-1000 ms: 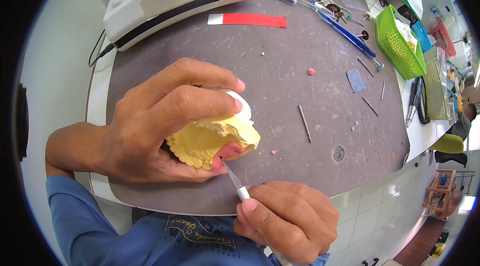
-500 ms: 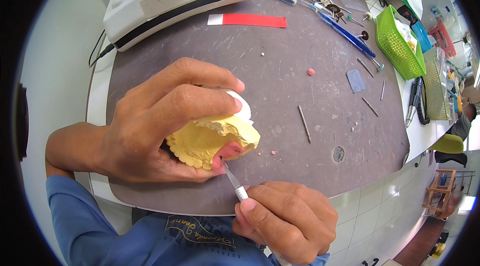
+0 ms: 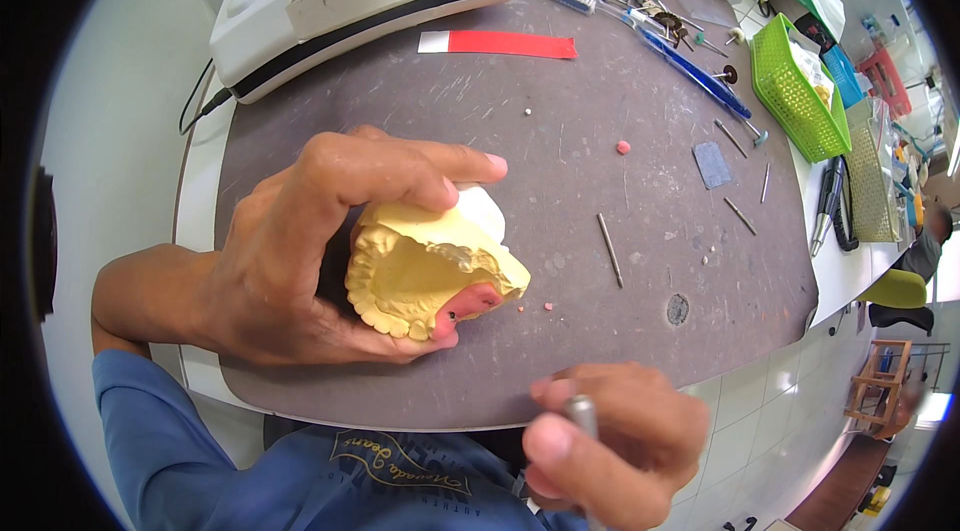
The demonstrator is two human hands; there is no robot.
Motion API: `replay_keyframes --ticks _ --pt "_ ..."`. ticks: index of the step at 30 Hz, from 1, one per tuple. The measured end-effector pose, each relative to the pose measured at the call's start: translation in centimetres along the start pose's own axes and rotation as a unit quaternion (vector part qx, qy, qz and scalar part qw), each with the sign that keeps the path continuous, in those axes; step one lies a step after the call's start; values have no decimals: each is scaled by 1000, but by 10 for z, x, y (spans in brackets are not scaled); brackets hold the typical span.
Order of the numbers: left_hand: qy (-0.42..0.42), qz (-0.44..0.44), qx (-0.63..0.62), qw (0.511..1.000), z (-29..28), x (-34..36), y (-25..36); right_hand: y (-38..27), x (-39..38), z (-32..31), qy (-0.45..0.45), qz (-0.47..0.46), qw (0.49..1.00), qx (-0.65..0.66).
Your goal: Manually shaping and refining the wax or acrylic base of a dental prosthetic model using a precision carving tool.
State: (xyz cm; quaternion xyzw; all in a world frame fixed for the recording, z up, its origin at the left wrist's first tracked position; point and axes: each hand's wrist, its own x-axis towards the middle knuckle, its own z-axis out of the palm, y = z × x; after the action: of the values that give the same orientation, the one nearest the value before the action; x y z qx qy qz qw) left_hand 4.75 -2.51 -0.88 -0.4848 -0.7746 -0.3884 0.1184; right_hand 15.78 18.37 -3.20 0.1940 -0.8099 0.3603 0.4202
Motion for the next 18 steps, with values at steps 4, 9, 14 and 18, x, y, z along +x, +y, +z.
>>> replay_keyframes --ticks 4,9,14,18 --pt "-10 -1 -3 1000 0 1 0 2 7 -10 -50 21 998 -42" --pt "-27 -45 -65 996 -4 -3 0 -1 9 -17 -69 66 995 22" --pt "-59 -64 -117 989 -10 3 0 -1 29 -6 -82 104 991 -12" --pt "-73 -49 -107 990 -14 4 -7 8 42 1 -183 103 978 10"
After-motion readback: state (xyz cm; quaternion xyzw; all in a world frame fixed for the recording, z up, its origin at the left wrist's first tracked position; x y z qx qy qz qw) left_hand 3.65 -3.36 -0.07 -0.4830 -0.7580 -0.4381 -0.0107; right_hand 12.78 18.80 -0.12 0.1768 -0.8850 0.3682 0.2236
